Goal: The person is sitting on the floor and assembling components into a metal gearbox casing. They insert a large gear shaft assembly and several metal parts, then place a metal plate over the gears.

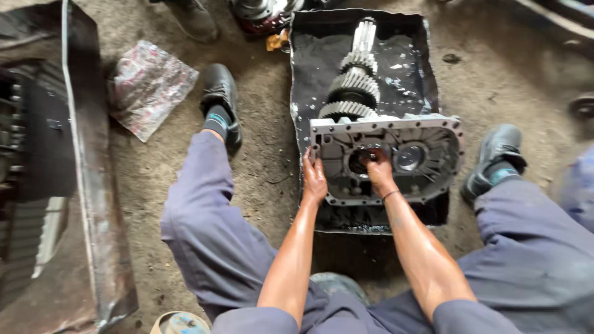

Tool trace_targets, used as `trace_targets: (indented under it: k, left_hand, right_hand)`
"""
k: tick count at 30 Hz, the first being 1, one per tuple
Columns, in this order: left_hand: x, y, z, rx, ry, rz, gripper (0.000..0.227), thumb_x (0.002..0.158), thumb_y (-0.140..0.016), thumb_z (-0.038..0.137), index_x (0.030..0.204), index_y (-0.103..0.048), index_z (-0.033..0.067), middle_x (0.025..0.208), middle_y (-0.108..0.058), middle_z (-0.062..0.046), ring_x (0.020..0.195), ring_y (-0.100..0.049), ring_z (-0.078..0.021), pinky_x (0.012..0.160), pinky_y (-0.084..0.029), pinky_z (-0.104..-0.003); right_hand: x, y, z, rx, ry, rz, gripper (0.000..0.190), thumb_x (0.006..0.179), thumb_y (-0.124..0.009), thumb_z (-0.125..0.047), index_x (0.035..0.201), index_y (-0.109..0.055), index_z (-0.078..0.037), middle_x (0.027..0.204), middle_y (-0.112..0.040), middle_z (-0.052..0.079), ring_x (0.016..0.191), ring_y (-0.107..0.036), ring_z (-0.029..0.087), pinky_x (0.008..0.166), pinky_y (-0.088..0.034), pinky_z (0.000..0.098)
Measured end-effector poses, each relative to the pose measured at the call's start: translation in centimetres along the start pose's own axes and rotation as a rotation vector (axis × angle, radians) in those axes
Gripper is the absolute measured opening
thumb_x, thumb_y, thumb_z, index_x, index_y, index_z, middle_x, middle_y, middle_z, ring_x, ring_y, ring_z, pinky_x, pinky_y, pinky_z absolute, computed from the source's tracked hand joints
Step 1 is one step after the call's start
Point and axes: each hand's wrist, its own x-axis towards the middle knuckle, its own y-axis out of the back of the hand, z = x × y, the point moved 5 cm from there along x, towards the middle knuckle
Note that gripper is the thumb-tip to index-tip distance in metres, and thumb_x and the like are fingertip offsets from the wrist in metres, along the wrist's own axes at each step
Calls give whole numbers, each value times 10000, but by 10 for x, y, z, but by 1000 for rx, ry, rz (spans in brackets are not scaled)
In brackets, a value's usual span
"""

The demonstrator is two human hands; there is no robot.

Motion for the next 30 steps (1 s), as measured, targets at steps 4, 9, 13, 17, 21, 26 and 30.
trace_targets:
  k: [4, 9, 13, 17, 21, 26, 30]
  left_hand:
    - [-2, 7, 27, 88, 62, 98, 520, 1042, -520, 252, 1485, -425, -1, 1368, -514, -229, 1275, -515, -358, 1088, -405, -431]
    - [-40, 3, 112, 306, -215, 375, 396, 1056, -543, 339, 1299, -615, 34, 1290, -608, -166, 1242, -575, -333, 1116, -424, -427]
    - [-45, -49, 133, -157, -46, -29, 525, 1090, -402, 416, 1337, -621, 8, 1347, -625, -159, 1295, -573, -299, 1145, -414, -402]
    - [-54, -78, 113, -574, 185, -158, 578, 1089, -353, 427, 1462, -516, 18, 1518, -539, -169, 1435, -468, -300, 1201, -318, -392]
    - [-66, -79, 102, -193, 136, -338, 630, 1119, -303, 466, 1592, -309, 51, 1603, -403, -177, 1508, -288, -336, 1214, -183, -412]
    - [-77, -50, 102, 62, 49, -32, 605, 1071, -375, 490, 1452, -562, 58, 1366, -654, -206, 1280, -625, -346, 1070, -491, -377]
    - [-68, -50, 52, -197, 531, 104, 593, 1076, -424, 490, 1292, -641, -18, 1180, -726, -221, 1098, -673, -343, 938, -525, -412]
  right_hand:
    - [-46, 18, -62, 768, -371, -52, 236, 884, -711, -241, 1069, -702, -94, 1053, -726, 51, 994, -683, 233, 894, -545, 413]
    - [-72, 18, -156, 860, -368, -155, 197, 967, -692, -290, 1061, -738, -123, 1059, -747, 48, 981, -705, 210, 906, -550, 387]
    - [-79, 11, -158, 811, -238, -169, 149, 954, -729, -219, 1049, -714, -106, 990, -728, 25, 906, -686, 183, 874, -533, 364]
    - [-76, -1, -126, 694, -123, 28, 140, 976, -722, -204, 1077, -694, -111, 1015, -707, -21, 957, -654, 122, 898, -519, 302]
    - [-95, -17, -87, 802, -672, -49, 272, 860, -616, -406, 941, -682, -156, 767, -677, 28, 690, -642, 234, 650, -568, 485]
    - [-77, -4, -119, 434, -491, -161, 223, 902, -667, -62, 1119, -685, -15, 897, -710, 114, 747, -693, 247, 632, -592, 412]
    - [-73, -7, -216, 200, -396, -298, 249, 884, -665, 0, 1133, -669, 15, 855, -690, 113, 687, -723, 204, 521, -583, 340]
